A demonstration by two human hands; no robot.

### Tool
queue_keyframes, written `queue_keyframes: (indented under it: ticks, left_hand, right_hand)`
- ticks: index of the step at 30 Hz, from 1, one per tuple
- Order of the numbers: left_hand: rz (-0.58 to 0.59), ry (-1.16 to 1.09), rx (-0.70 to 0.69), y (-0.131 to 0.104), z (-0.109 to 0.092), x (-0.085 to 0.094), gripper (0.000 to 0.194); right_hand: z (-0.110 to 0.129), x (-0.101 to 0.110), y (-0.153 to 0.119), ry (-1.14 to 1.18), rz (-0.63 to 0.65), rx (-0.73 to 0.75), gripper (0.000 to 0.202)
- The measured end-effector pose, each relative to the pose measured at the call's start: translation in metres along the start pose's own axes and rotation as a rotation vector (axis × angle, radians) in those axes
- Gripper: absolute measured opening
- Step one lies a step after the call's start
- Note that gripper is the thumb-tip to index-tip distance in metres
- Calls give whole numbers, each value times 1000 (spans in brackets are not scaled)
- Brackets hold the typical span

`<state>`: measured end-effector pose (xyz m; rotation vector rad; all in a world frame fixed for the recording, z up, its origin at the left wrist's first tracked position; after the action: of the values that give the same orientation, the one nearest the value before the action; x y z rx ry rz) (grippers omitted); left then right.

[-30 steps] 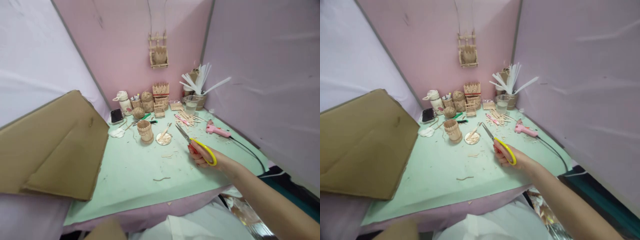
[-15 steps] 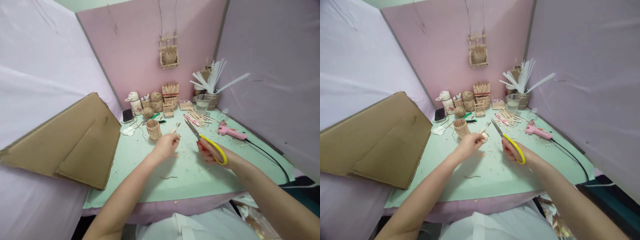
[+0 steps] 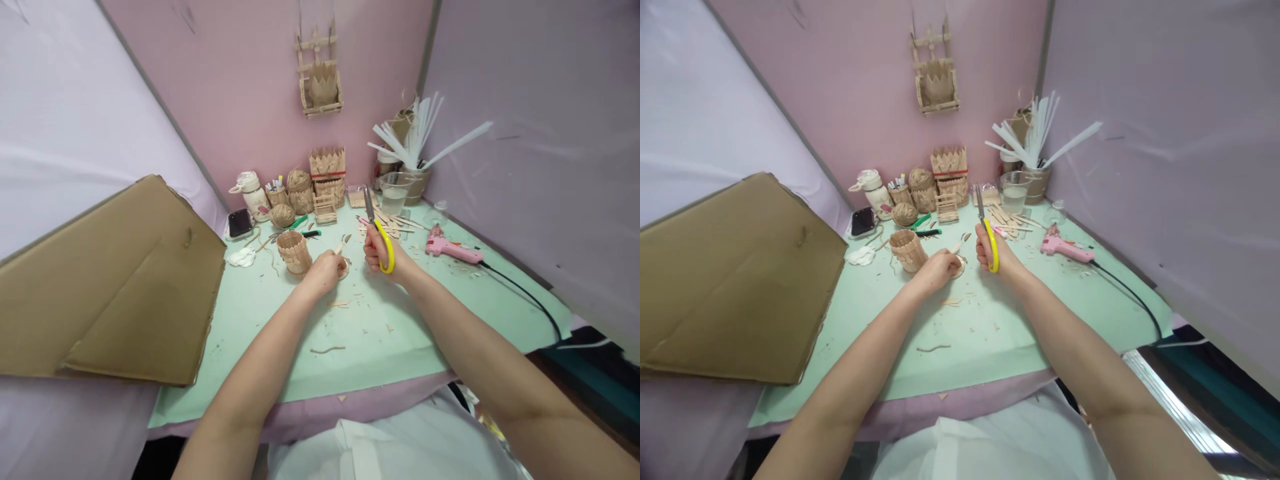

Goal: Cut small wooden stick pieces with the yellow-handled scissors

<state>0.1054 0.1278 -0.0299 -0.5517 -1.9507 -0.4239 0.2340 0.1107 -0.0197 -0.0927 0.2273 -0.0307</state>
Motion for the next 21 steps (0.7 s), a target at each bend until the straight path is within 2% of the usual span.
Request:
queue_keyframes:
  ticks: [4, 9, 15, 21]
  left_hand:
    - [-44, 27, 21, 1, 2, -1, 20]
    - [-143, 91, 52, -3, 0, 5, 25]
    - [-74, 14, -32, -1, -5, -1, 21]
    - [-149, -58, 70, 0, 0, 4, 21]
  right_hand:
    - [-4, 8, 1, 4, -30, -2, 52]
    - [-7, 8, 3, -28, -12, 2, 52]
    - [-6, 8, 1, -57, 2, 25, 52]
    - [-6, 8, 1, -53, 11, 29, 52]
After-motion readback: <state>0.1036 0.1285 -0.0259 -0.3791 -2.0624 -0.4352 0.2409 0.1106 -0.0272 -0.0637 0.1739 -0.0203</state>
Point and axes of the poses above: each hand's wrist, its own y-axis towards the middle knuckle, its own x-axis out of the back of the hand, z = x × y, the point moved 6 cm from there along y, towards the middle knuckle, and after that the axes turned 2 degrees about x, right-handed, at the moved point
